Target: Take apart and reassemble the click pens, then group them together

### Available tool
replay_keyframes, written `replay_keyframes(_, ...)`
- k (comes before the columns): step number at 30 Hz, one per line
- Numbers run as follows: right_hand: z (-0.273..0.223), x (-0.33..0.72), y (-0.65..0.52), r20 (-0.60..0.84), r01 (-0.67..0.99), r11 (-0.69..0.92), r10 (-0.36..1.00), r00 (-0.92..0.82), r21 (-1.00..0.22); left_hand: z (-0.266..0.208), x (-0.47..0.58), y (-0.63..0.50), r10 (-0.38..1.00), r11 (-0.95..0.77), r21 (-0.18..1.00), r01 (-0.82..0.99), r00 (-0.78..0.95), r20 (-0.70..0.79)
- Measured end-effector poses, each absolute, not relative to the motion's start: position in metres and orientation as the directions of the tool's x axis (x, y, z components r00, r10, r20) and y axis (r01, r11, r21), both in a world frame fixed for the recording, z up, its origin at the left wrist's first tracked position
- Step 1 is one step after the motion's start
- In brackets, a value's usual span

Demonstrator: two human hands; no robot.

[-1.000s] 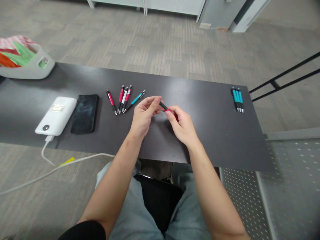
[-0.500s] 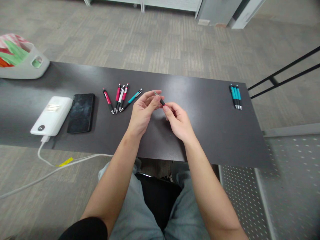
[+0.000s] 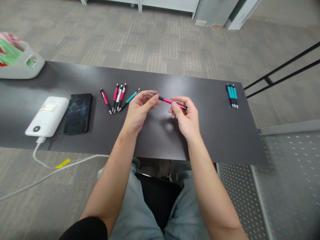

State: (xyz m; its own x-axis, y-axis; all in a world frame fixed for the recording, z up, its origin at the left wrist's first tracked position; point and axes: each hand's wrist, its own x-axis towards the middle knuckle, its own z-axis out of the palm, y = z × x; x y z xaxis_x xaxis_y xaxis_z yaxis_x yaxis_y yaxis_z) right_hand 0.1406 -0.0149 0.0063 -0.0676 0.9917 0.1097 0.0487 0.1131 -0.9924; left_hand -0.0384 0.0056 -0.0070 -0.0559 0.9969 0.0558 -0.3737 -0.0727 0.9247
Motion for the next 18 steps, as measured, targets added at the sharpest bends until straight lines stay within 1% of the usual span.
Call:
replay_keyframes(3,0.004,0.147,-0.012,0.147,-0.013,0.148,0.989,0.030,-0.989,-0.007,-0.034,0.004,0.999,-0.053,0.959,-0.278,-0.016,0.050)
replay_keyframes(7,-0.001,0.155,-0.007,0.209,-0.009,0.211,0.973,0.100,-0.978,-0.007,-0.027,0.000,0.994,-0.090,0.982,-0.167,0.050,0.099)
replay_keyframes(10,0.001,0.164,-0.005,0.236,0.012,0.236,0.964,0.125,-0.972,-0.010,-0.025,-0.001,0.982,-0.148,0.988,-0.048,0.107,0.153)
replay_keyframes(12,0.006,0.175,-0.004,0.233,0.057,0.227,0.962,0.139,-0.972,-0.014,-0.026,-0.001,0.979,-0.196,0.977,0.079,0.068,0.191)
replay_keyframes(14,0.012,0.191,-0.003,0.233,0.108,0.218,0.960,0.157,-0.970,-0.019,-0.028,0.001,0.978,-0.207,0.957,0.202,0.031,0.205)
replay_keyframes(16,0.017,0.210,-0.004,0.239,0.129,0.219,0.956,0.172,-0.967,-0.025,-0.030,0.004,0.976,-0.214,0.939,0.268,0.026,0.215)
replay_keyframes(18,0.020,0.229,-0.007,0.227,0.123,0.208,0.959,0.168,-0.970,-0.028,-0.030,0.006,0.971,-0.237,0.925,0.296,0.034,0.238)
